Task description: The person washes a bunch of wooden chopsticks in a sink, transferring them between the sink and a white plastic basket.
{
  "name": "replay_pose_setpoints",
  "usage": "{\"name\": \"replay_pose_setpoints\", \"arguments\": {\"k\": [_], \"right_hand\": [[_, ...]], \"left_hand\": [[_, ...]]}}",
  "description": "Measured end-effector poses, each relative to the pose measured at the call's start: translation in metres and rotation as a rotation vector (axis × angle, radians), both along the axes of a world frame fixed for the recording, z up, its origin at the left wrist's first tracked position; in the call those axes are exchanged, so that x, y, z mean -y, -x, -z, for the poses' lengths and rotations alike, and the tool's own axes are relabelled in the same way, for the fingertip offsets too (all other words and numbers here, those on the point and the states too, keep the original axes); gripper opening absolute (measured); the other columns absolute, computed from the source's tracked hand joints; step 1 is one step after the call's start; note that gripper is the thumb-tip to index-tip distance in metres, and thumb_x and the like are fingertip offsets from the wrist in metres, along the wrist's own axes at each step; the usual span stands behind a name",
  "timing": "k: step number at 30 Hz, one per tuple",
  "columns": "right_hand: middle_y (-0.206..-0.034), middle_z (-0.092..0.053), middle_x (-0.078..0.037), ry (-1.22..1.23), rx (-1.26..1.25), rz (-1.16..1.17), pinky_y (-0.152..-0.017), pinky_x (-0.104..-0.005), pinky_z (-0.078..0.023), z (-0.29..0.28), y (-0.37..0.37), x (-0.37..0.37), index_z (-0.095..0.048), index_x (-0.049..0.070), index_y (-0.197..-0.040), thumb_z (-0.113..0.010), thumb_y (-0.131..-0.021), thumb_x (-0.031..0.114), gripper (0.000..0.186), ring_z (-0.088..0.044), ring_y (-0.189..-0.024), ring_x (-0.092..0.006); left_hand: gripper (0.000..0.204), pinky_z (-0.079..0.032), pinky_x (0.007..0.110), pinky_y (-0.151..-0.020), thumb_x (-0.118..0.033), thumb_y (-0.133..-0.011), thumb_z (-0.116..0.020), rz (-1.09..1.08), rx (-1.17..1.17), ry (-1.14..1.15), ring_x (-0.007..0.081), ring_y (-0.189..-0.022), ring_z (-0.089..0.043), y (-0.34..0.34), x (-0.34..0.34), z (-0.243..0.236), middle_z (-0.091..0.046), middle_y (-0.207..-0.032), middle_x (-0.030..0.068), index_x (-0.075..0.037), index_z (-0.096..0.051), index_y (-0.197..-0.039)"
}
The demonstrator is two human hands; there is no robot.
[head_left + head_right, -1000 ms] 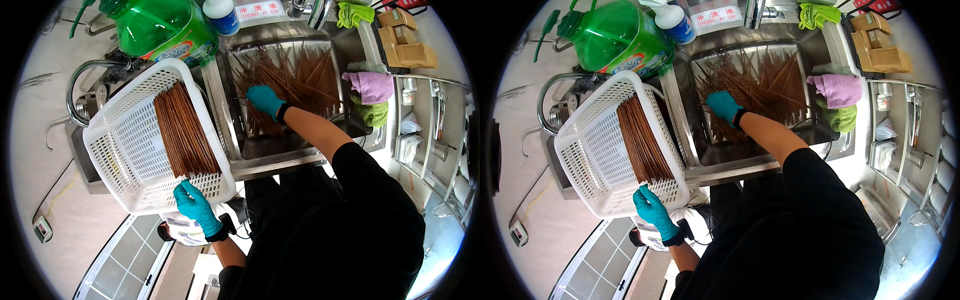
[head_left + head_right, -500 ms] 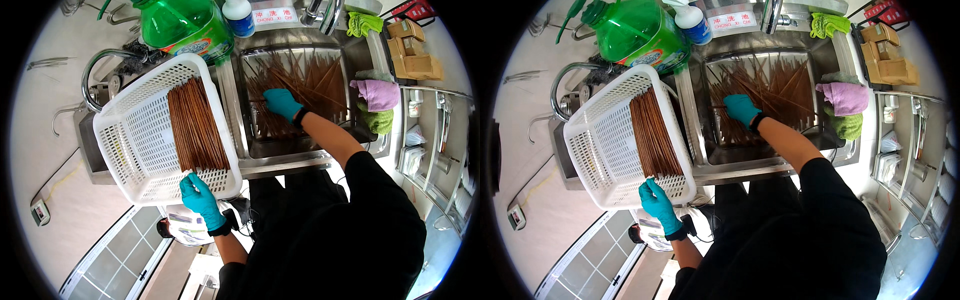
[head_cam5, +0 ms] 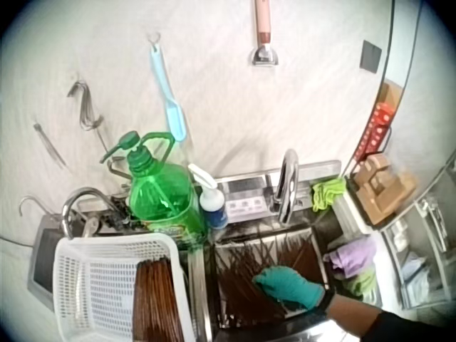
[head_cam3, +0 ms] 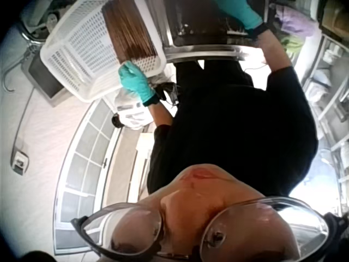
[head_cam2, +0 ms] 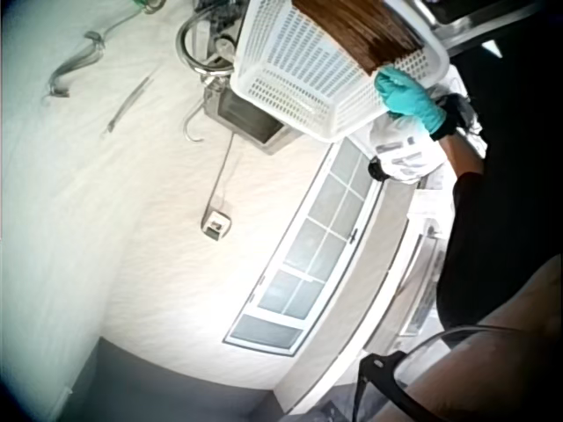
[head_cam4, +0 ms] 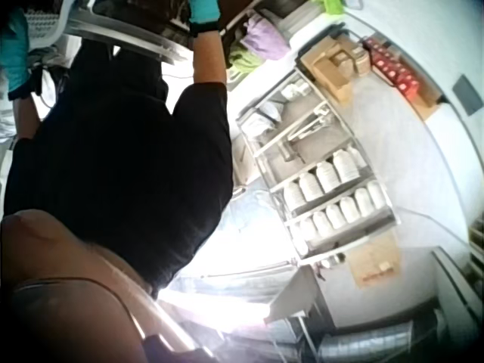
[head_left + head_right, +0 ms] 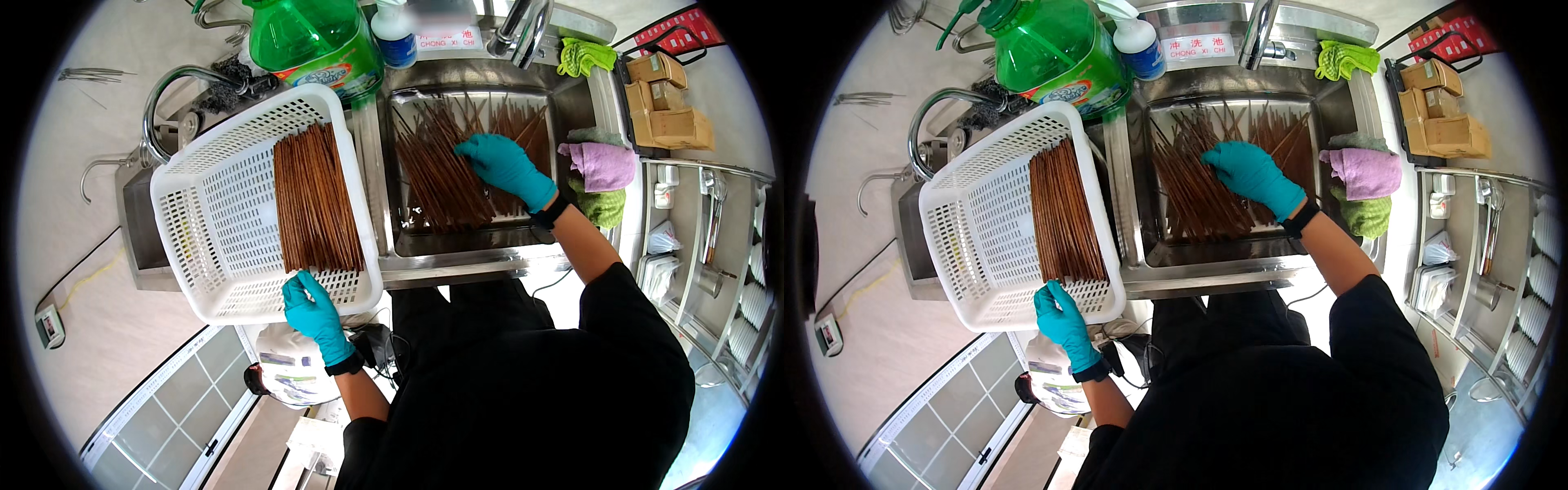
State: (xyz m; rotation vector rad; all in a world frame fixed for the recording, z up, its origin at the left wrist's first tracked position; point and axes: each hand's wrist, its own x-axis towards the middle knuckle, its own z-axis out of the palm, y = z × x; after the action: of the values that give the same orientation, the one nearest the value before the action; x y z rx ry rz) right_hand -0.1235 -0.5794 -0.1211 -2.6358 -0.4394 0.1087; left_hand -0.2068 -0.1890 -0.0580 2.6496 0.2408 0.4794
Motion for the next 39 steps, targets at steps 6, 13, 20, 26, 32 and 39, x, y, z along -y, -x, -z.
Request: {"name": "replay_pose_setpoints", "arguments": {"k": [6,13,20,26,32,39], "right_hand": [[-0.091,-0.061,-0.012,0.169,-0.258,-0.083,-0.064,-0.0421,-0.05,0.1,0.011,0.006,-0.059,0.011,-0.104,-0.055,-0.079,0.011,0.025,-0.061,-0.076,-0.03],[-0.104,-0.06,-0.014,-0.011,-0.594,0.262,-0.075,-0.0435,-0.049,0.152,-0.065,-0.045,-0.06,0.013,-0.11,-0.056,-0.08,0.015,0.03,-0.059,-0.09,-0.0328],[-0.102,-0.061,-0.014,-0.032,-0.326,0.17,-0.07,-0.0438,-0.051,0.193,-0.098,-0.078,-0.057,0.016,-0.118,-0.056,-0.079,0.015,0.039,-0.061,-0.087,-0.0323],[-0.097,-0.062,-0.012,0.273,-0.459,0.07,-0.064,-0.0411,-0.053,0.193,-0.122,-0.085,-0.065,0.014,-0.105,-0.059,-0.076,0.016,0.029,-0.063,-0.082,-0.0298],[-0.093,-0.062,-0.012,0.179,-0.476,0.06,-0.071,-0.0434,-0.05,0.165,-0.104,-0.069,-0.065,0.013,-0.098,-0.061,-0.077,0.021,0.024,-0.06,-0.086,-0.0311],[-0.091,-0.062,-0.011,-0.013,-0.578,0.14,-0.071,-0.0425,-0.048,0.138,-0.071,-0.035,-0.057,0.011,-0.104,-0.063,-0.076,0.022,0.03,-0.06,-0.085,-0.0317]], "left_hand": [[0.017,-0.038,0.03,-0.05,-0.015,-0.088,-0.056,-0.015,-0.001,0.015,0.0166,-0.054,-0.048,0.0,-0.001,0.004,-0.052,-0.065,0.0062,-0.003,-0.058,-0.076],[0.02,-0.038,0.03,-0.05,-0.016,-0.088,-0.055,-0.027,-0.037,0.01,0.0166,-0.054,-0.047,0.0,-0.002,0.005,-0.051,-0.064,0.0062,-0.002,-0.057,-0.076],[0.018,-0.038,0.027,-0.055,-0.017,-0.09,-0.053,-0.076,-0.139,0.081,0.0124,-0.06,-0.048,0.001,0.001,0.001,-0.055,-0.071,0.0047,-0.002,-0.061,-0.083],[0.012,-0.039,0.027,-0.052,-0.01,-0.087,-0.054,-0.049,-0.103,0.097,0.0143,-0.057,-0.05,0.0,-0.001,0.005,-0.053,-0.071,0.0054,-0.001,-0.059,-0.08],[0.011,-0.041,0.03,-0.052,-0.01,-0.086,-0.055,-0.047,-0.085,0.077,0.0188,-0.058,-0.053,0.0,-0.002,0.004,-0.054,-0.071,0.007,-0.002,-0.059,-0.079],[0.013,-0.04,0.031,-0.051,-0.012,-0.086,-0.055,-0.005,-0.054,0.034,0.0192,-0.057,-0.053,-0.003,-0.004,0.003,-0.053,-0.069,0.0068,-0.003,-0.057,-0.077]]}}
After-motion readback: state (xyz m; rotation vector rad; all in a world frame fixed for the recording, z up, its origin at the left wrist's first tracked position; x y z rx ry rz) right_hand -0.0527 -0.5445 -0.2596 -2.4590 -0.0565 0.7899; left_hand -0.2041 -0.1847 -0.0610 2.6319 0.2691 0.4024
